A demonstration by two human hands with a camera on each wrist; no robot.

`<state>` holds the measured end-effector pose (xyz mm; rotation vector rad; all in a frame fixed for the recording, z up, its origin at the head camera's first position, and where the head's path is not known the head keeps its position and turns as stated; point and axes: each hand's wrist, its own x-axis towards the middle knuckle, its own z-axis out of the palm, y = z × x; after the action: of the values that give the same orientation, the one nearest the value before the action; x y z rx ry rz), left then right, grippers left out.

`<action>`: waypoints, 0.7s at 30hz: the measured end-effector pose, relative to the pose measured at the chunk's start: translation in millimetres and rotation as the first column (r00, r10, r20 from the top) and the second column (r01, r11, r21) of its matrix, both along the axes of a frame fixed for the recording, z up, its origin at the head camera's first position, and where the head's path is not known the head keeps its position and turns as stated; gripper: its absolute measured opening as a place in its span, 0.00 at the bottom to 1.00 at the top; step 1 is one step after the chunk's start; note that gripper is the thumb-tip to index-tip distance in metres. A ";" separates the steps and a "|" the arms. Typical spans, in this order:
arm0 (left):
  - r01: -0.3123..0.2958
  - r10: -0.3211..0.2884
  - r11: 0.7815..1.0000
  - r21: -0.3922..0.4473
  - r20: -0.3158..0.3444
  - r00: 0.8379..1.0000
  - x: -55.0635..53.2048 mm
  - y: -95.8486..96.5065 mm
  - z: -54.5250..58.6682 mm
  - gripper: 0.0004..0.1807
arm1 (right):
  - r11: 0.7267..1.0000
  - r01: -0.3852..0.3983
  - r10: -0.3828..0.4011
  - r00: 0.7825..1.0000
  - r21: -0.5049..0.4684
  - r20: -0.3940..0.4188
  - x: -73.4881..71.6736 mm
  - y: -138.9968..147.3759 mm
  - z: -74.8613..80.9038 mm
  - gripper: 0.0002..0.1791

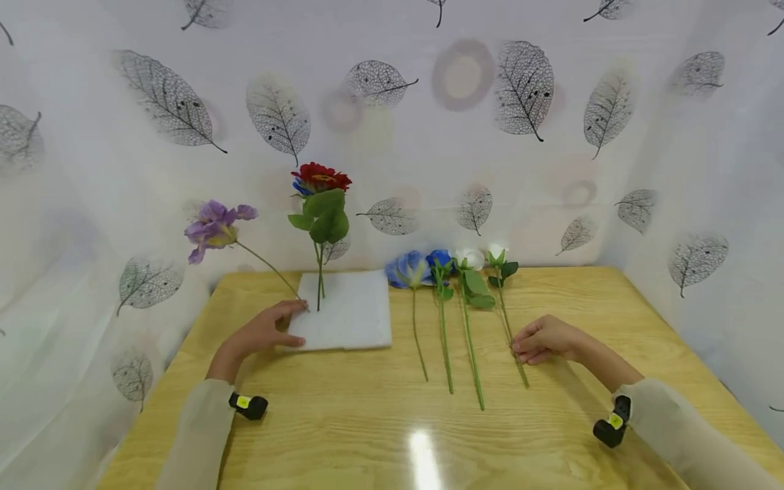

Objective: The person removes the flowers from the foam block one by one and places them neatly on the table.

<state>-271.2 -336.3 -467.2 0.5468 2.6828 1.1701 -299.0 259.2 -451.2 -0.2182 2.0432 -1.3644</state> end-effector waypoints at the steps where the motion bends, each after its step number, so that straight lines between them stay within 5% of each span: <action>1: 0.001 -0.001 1.000 0.000 -0.002 1.000 -0.2 -0.2 0.2 0.45 | 1.000 -0.007 0.007 1.000 0.001 -0.002 -0.1 -0.3 0.5 0.16; 21: 0.002 -0.002 1.000 0.004 -0.002 1.000 -2.1 -0.3 -1.0 0.45 | 1.000 -0.022 0.021 1.000 0.018 0.017 -5.4 -2.8 3.4 0.18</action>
<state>-273.3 -336.6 -468.2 0.5513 2.6819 1.1757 -304.5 256.5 -447.7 -0.2199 2.0333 -1.3299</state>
